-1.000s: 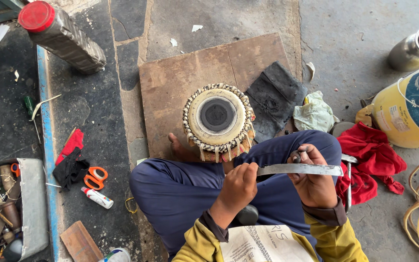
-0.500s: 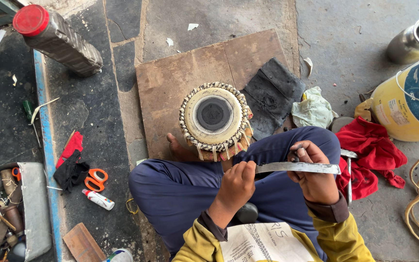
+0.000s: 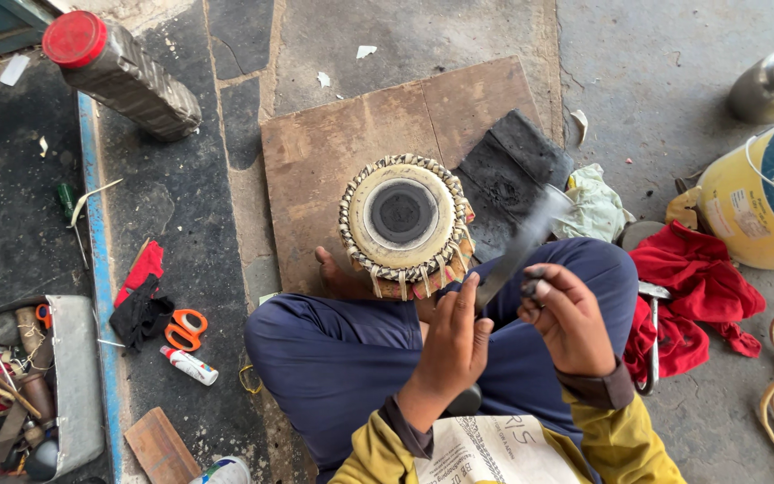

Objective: The person applies a dark paste to the center of a small hand drum and rubs it in with their fingers. They then use a thin metal strip to scrape and smooth the surface of the paste. Finally, they tap the drumhead with their fingers to test the sound.

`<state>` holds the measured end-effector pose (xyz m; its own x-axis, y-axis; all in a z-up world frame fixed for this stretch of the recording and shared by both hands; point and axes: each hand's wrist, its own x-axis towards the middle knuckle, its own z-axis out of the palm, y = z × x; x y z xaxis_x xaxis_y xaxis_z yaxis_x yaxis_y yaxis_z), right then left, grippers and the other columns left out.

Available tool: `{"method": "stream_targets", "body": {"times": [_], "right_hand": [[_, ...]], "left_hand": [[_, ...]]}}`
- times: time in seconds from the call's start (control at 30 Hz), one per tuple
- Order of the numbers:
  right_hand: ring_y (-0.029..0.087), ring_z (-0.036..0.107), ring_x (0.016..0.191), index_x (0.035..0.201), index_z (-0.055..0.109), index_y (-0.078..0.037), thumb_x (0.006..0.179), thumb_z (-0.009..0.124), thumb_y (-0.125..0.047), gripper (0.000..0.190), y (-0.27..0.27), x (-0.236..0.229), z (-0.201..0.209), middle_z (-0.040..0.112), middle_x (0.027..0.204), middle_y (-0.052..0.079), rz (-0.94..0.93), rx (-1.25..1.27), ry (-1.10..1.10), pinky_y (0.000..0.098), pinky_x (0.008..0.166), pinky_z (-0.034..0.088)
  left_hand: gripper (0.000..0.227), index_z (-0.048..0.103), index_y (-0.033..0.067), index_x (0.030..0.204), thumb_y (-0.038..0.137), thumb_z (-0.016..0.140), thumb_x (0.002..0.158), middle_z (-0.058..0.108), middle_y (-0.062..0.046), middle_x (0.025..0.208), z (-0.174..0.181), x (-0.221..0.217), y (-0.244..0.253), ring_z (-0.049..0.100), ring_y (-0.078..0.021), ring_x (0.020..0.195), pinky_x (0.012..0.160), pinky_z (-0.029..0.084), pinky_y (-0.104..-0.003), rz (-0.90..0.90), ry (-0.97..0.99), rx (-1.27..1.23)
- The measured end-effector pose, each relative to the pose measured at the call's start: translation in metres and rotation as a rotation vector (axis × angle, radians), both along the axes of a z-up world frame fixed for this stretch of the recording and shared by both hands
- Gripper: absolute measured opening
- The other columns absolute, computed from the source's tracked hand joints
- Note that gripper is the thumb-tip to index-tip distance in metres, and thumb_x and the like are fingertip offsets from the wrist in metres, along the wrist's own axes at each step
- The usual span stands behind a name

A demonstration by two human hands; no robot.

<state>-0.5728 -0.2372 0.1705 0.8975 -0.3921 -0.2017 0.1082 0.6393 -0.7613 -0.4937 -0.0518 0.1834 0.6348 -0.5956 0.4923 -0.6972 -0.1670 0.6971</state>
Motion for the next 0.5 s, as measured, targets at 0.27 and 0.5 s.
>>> {"method": "stream_targets", "body": {"times": [0.27,0.5], "right_hand": [[0.008,0.063,0.086,0.127,0.064,-0.003,0.100,0.058,-0.012,0.028,0.019,0.016,-0.022,0.067,0.104,0.002,0.068,-0.110,0.078,0.0265,0.076,0.053],[0.010,0.062,0.077,0.109,0.068,-0.002,0.102,0.060,-0.014,0.017,0.012,0.027,-0.060,0.068,0.091,0.003,0.092,0.042,0.083,0.0274,0.068,0.050]], "left_hand": [[0.060,0.032,-0.0066,0.158,0.000,0.050,0.101,0.058,-0.021,0.114,-0.013,-0.004,-0.025,0.057,-0.0366,0.103,0.093,0.048,-0.047,-0.020,0.034,0.033],[0.065,0.017,-0.0086,0.159,0.000,0.053,0.106,0.065,-0.021,0.121,-0.022,-0.007,-0.037,0.064,-0.0362,0.111,0.097,0.050,-0.043,0.030,0.173,-0.108]]}}
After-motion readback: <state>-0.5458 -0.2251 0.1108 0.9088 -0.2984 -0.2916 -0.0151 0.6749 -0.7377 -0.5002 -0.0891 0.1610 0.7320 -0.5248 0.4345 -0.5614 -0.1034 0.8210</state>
